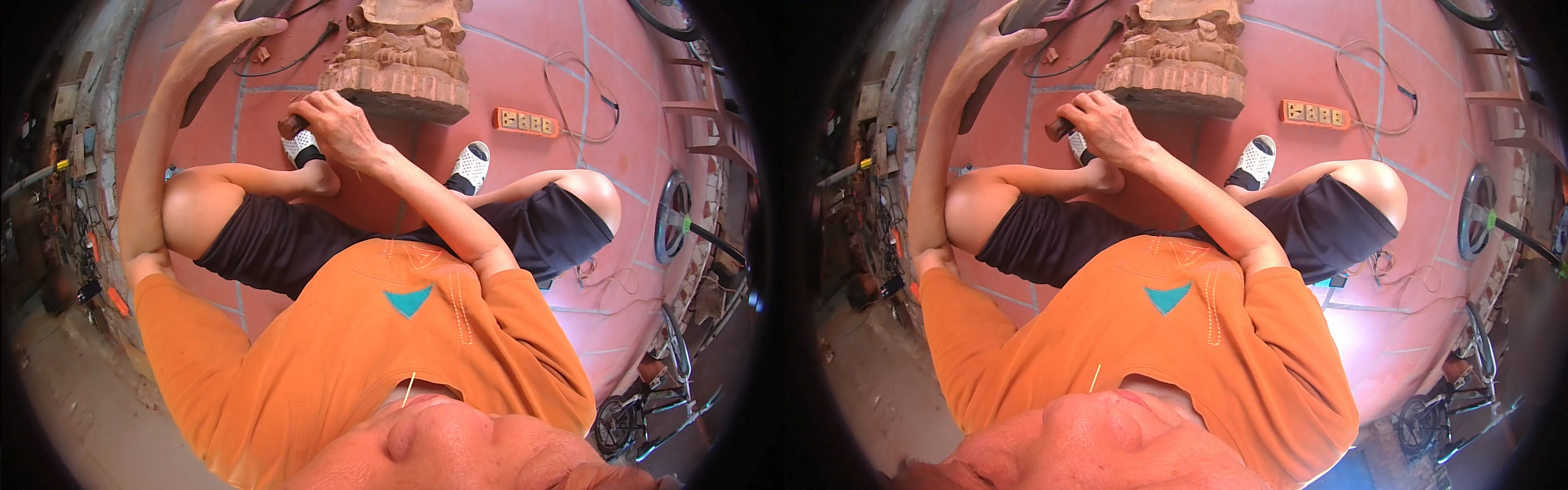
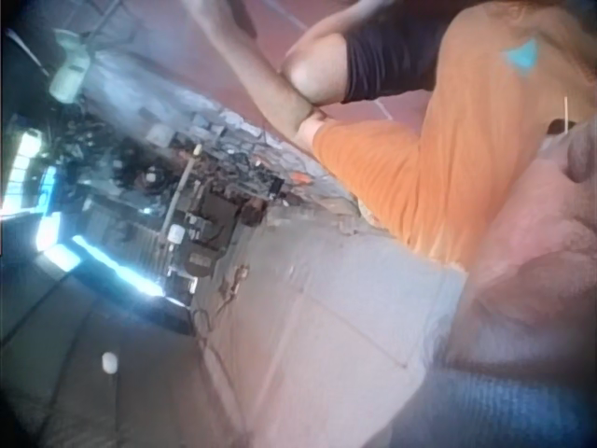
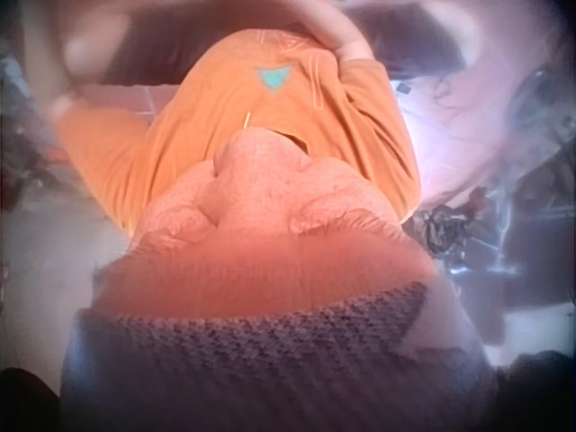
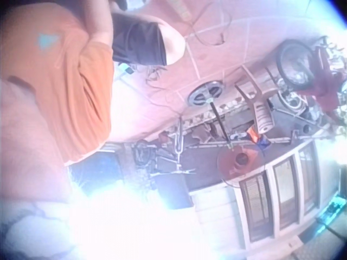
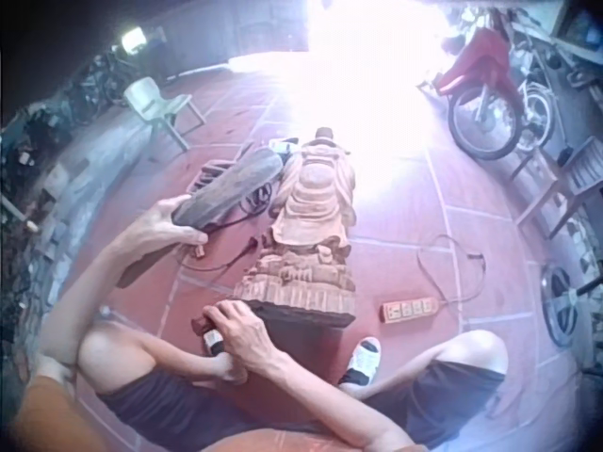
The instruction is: The person carves a wooden sculpture using a chisel and a wooden mallet. They repeatedly strike the chisel to shape the wood, occasionally adjusting the chisel position and clearing wood shavings.
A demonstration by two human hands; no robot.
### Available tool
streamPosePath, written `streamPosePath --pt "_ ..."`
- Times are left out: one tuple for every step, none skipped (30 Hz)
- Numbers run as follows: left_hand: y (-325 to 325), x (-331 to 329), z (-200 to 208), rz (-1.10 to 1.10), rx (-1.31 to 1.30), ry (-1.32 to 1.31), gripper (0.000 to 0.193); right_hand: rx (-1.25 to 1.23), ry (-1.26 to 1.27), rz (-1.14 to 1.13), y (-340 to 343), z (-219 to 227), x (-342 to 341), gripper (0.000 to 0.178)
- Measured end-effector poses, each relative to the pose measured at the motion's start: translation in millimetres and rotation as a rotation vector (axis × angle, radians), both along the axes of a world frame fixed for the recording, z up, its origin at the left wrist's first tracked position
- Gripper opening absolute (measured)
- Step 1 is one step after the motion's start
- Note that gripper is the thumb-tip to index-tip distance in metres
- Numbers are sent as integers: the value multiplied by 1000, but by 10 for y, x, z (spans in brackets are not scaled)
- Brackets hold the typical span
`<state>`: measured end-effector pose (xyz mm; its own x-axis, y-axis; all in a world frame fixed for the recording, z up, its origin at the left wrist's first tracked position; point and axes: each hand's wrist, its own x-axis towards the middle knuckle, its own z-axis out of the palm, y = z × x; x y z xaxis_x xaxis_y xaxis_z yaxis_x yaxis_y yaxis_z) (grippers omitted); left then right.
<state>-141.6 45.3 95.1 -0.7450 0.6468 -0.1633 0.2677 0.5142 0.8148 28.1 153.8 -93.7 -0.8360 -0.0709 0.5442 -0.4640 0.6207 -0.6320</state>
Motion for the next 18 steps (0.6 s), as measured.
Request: streamPosePath --pt "1 -11 -8 16 -32 -11 59 -1 -53 -3 32 -26 -2 39" --pt "7 -7 7 18 -45 -42 59 13 -62 -10 55 -47 -4 39" --pt "23 8 30 22 -61 -74 60 23 -73 -13 76 -60 -6 39" --pt "38 28 46 28 -77 -106 60 34 -83 -15 83 -72 -13 39" --pt "60 55 53 24 -48 -101 61 34 -72 -18 80 -92 -25 40" --pt "80 92 51 20 -14 -97 61 38 -73 -18 84 -82 -24 40" --pt "83 110 47 17 19 -93 61 42 -74 -17 92 -73 -23 41" --pt "71 102 38 7 7 -94 62 45 -74 -16 93 -63 -24 41" --pt "67 83 28 -4 -5 -96 62 48 -80 -22 92 -62 -25 40" --pt "61 73 22 -16 -18 -97 62 51 -86 -29 90 -62 -28 40" --pt "62 97 37 -12 -18 -84 62 53 -91 -35 87 -62 -32 40" --pt "78 140 59 -10 -17 -72 63 25 -116 -37 98 -46 -32 40" --pt "88 161 74 -8 -17 -60 63 -4 -140 -40 116 -31 -34 40" --pt "90 157 74 -11 -21 -50 63 -33 -165 -43 141 -12 -37 40" --pt "83 158 70 -10 -25 -40 63 -108 -165 -48 189 19 -52 40" --pt "74 156 64 -9 -28 -31 62 -183 -166 -54 265 47 -83 41" --pt "66 146 52 -19 -30 -16 62 -258 -167 -61 341 42 -116 41" --pt "63 134 58 -28 -32 1 62 -344 -63 -100 425 8 -168 41"
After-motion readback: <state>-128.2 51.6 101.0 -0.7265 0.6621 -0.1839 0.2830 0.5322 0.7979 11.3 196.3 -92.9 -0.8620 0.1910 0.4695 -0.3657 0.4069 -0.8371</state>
